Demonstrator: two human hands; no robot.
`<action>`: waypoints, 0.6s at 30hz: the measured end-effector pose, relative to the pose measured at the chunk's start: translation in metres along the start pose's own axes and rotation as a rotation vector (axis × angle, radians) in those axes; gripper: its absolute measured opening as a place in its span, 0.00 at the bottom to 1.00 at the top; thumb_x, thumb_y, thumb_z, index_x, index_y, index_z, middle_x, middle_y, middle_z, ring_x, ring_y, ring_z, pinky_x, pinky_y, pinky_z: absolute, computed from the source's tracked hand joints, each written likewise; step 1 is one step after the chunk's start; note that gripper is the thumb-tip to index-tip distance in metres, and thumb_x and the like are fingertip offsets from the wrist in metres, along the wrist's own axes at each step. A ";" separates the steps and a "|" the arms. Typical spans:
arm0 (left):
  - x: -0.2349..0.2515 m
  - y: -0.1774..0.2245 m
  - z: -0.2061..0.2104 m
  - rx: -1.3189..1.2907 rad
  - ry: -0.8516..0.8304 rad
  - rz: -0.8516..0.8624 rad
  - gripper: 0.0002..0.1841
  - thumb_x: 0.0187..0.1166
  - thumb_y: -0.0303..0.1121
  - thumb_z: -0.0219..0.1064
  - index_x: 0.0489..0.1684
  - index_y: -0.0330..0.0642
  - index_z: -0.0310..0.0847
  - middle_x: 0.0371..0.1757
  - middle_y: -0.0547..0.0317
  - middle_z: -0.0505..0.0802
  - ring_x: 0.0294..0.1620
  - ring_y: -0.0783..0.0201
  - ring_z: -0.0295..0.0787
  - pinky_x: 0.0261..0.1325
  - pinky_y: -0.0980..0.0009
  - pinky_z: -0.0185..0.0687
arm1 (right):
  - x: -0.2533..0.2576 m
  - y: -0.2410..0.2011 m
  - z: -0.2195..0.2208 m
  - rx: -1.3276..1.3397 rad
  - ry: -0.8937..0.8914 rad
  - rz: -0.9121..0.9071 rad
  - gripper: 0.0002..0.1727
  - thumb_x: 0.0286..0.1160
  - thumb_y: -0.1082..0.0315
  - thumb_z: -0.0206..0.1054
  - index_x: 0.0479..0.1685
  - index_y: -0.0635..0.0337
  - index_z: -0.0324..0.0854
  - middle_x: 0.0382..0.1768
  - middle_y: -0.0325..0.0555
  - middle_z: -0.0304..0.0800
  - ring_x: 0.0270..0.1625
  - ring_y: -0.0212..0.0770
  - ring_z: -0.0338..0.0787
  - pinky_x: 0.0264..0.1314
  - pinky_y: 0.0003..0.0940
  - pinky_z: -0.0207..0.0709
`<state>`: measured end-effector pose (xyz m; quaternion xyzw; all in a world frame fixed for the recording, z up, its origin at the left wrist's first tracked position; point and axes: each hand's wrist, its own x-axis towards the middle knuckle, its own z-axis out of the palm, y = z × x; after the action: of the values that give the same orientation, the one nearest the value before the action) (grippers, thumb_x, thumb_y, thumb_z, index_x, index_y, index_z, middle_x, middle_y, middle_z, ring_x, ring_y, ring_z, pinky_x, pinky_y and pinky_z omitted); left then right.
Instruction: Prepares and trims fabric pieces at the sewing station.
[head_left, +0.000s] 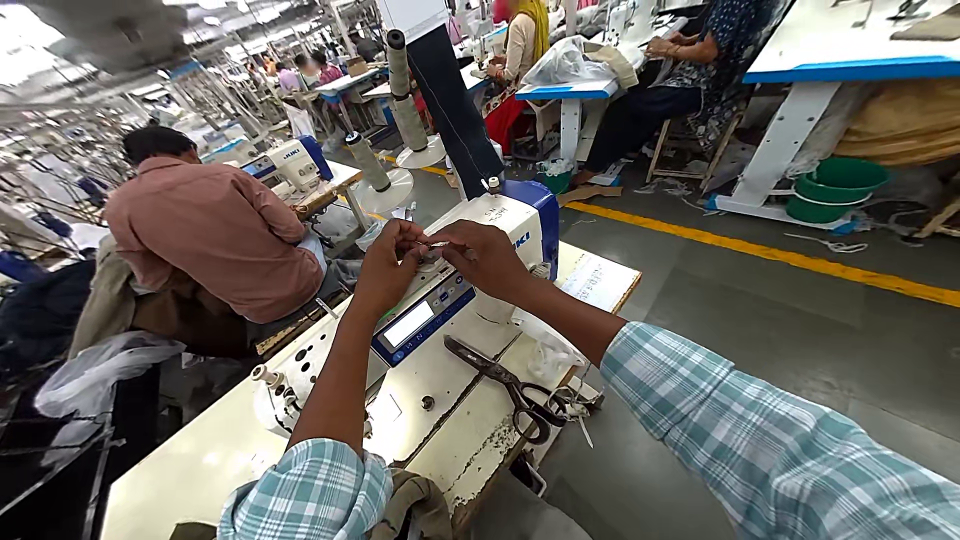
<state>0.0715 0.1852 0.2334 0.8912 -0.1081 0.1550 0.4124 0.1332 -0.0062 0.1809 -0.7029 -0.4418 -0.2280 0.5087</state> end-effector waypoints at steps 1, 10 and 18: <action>0.000 0.000 0.001 -0.011 0.013 -0.013 0.13 0.81 0.23 0.67 0.61 0.39 0.74 0.54 0.54 0.91 0.50 0.64 0.91 0.58 0.65 0.88 | 0.002 0.001 0.000 -0.021 -0.019 -0.020 0.10 0.82 0.68 0.68 0.54 0.58 0.91 0.51 0.46 0.93 0.41 0.36 0.91 0.49 0.35 0.88; -0.004 -0.007 -0.003 0.085 0.042 0.020 0.19 0.73 0.26 0.77 0.62 0.42 0.82 0.50 0.60 0.96 0.49 0.66 0.93 0.59 0.65 0.88 | 0.010 -0.006 -0.009 -0.264 -0.180 -0.158 0.11 0.81 0.73 0.64 0.49 0.57 0.93 0.49 0.46 0.97 0.50 0.46 0.96 0.53 0.50 0.87; 0.002 0.005 -0.007 0.179 0.000 -0.076 0.21 0.71 0.29 0.80 0.62 0.46 0.83 0.44 0.61 0.96 0.45 0.66 0.93 0.54 0.63 0.87 | 0.003 -0.005 -0.008 -0.359 -0.136 -0.163 0.20 0.71 0.78 0.58 0.52 0.52 0.92 0.44 0.43 0.96 0.46 0.45 0.95 0.47 0.47 0.87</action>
<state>0.0702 0.1876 0.2419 0.9279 -0.0599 0.1483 0.3367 0.1316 -0.0120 0.1886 -0.7579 -0.4828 -0.2954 0.3243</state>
